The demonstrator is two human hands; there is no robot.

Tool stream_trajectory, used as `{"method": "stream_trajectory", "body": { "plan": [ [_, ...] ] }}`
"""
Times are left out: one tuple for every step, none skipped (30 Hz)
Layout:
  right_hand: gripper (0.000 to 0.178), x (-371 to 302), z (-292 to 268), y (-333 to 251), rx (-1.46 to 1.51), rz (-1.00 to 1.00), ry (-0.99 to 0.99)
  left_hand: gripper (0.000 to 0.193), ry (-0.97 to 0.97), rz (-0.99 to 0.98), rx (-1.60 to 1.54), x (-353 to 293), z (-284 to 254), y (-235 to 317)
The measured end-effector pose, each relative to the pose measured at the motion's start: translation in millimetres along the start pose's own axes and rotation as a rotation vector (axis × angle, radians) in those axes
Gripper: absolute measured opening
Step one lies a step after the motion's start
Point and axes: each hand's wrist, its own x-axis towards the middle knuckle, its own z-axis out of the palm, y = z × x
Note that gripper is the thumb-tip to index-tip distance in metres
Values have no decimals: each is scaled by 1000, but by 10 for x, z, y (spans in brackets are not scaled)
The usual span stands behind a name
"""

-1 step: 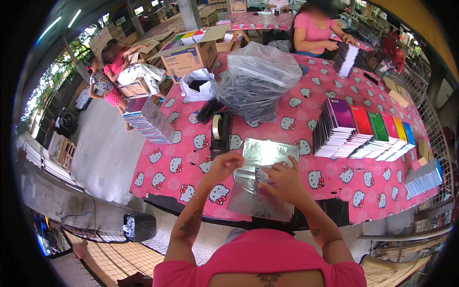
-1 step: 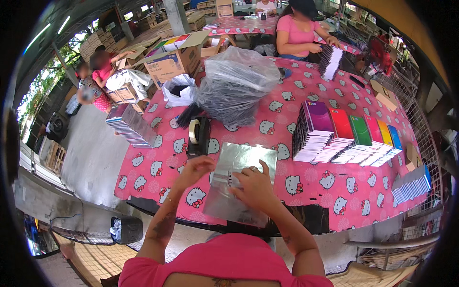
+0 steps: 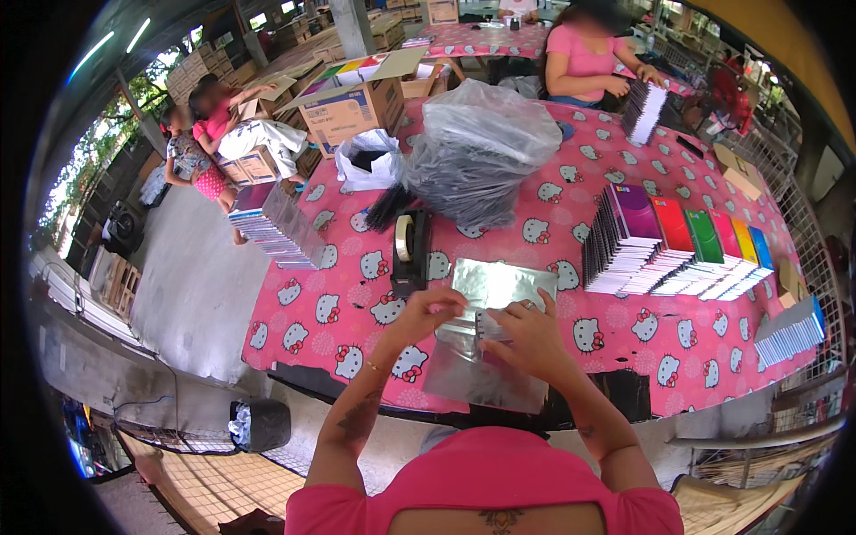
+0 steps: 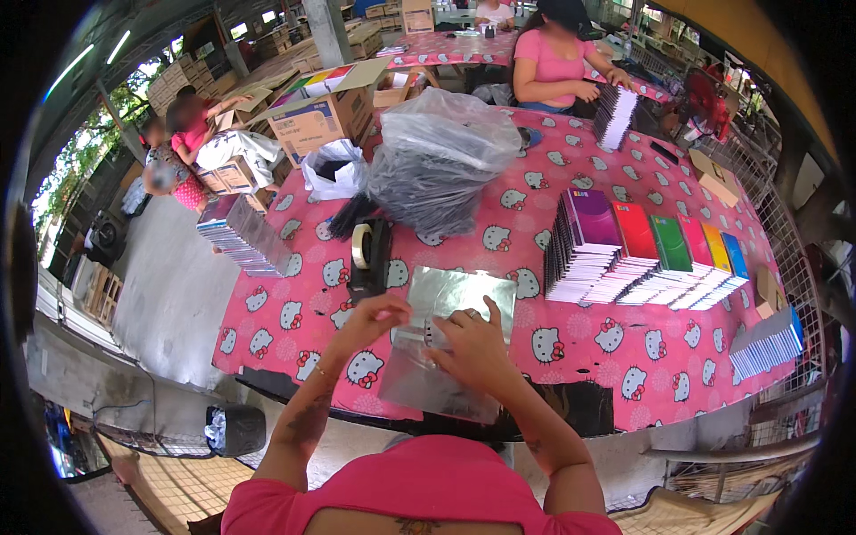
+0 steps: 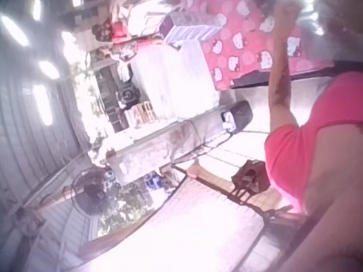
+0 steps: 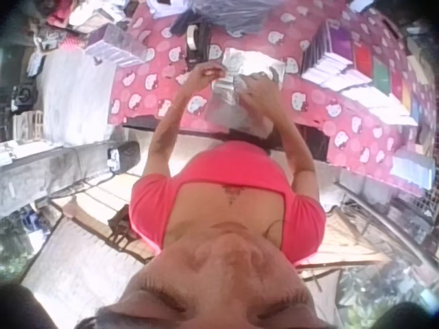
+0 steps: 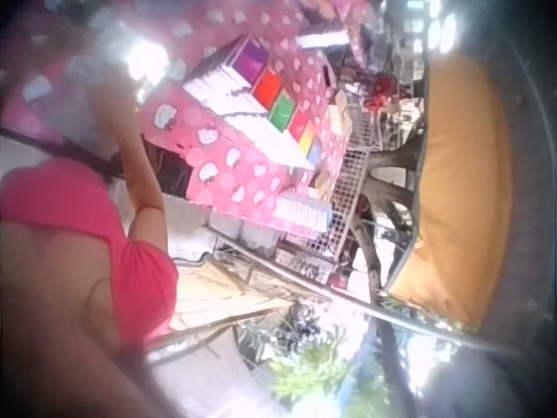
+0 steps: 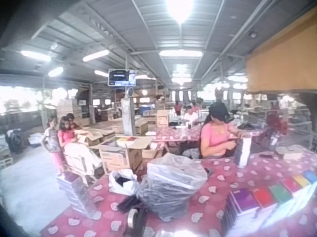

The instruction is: The person repeatedly picks up small notebooks from a stack, places them into clear plastic bags, and seals the bags using a handheld tape dispenser. The packaged notebooks are set aside on the table. The person handles notebooks of various colors one at a time throughout the clip.

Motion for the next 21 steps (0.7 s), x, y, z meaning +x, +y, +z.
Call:
{"method": "stream_trajectory", "body": {
  "plan": [
    [48, 47, -17, -18, -31, -1, 37, 31, -39, 40, 93, 72, 64, 72],
    [49, 54, 39, -19, -3, -6, 9, 33, -77, 81, 186, 125, 131, 142],
    [50, 94, 93, 38, 3, -21, -1, 35, -108, 151, 287, 264, 142, 229],
    [50, 137, 96, 52, 18, -30, -11, 34, -94, 192, 257, 325, 95, 258],
    [46, 158, 57, 68, 27, -39, -18, 30, -105, 290, 293, 375, 33, 277],
    [44, 159, -17, 76, -8, -50, -20, 27, -118, 367, 323, 355, -8, 305],
    [42, 151, -100, 101, -42, -62, -23, 25, -125, 384, 375, 367, -52, 339],
    [40, 143, -169, 146, -76, -75, -27, 24, -129, 400, 428, 376, -93, 383],
    [36, 113, -208, 221, -67, -104, 4, 22, -136, 417, 478, 397, -98, 416],
    [34, 73, -232, 305, -53, -138, 33, 22, -125, 419, 468, 398, -96, 422],
    [31, 31, -250, 388, -38, -175, 61, 22, -113, 421, 458, 395, -90, 426],
    [30, -5, -264, 445, -24, -214, 86, 21, -98, 421, 447, 393, -80, 428],
    [35, -46, -258, 462, 240, -75, 213, 23, -103, 411, 474, 394, -57, 460],
    [43, -106, -251, 475, 344, 91, 325, 23, -92, 434, 478, 407, -37, 450],
    [50, -213, -119, 656, 434, 127, 286, 24, -87, 463, 475, 455, 19, 409],
    [56, -291, 68, 839, 526, 166, 244, 24, -83, 490, 470, 503, 77, 349],
    [57, -319, 230, 890, 493, 67, 177, 26, -102, 492, 457, 560, 109, 266],
    [58, -329, 368, 917, 457, -28, 112, 24, -90, 529, 504, 610, 168, 247],
    [59, -322, 428, 899, 423, -127, 44, 23, -74, 562, 553, 632, 232, 239],
    [59, -323, 460, 908, 348, -157, 46, 22, -57, 596, 601, 653, 293, 221],
    [58, -302, 454, 897, 272, -188, 50, 19, -92, 580, 592, 673, 341, 219]
  ]
}}
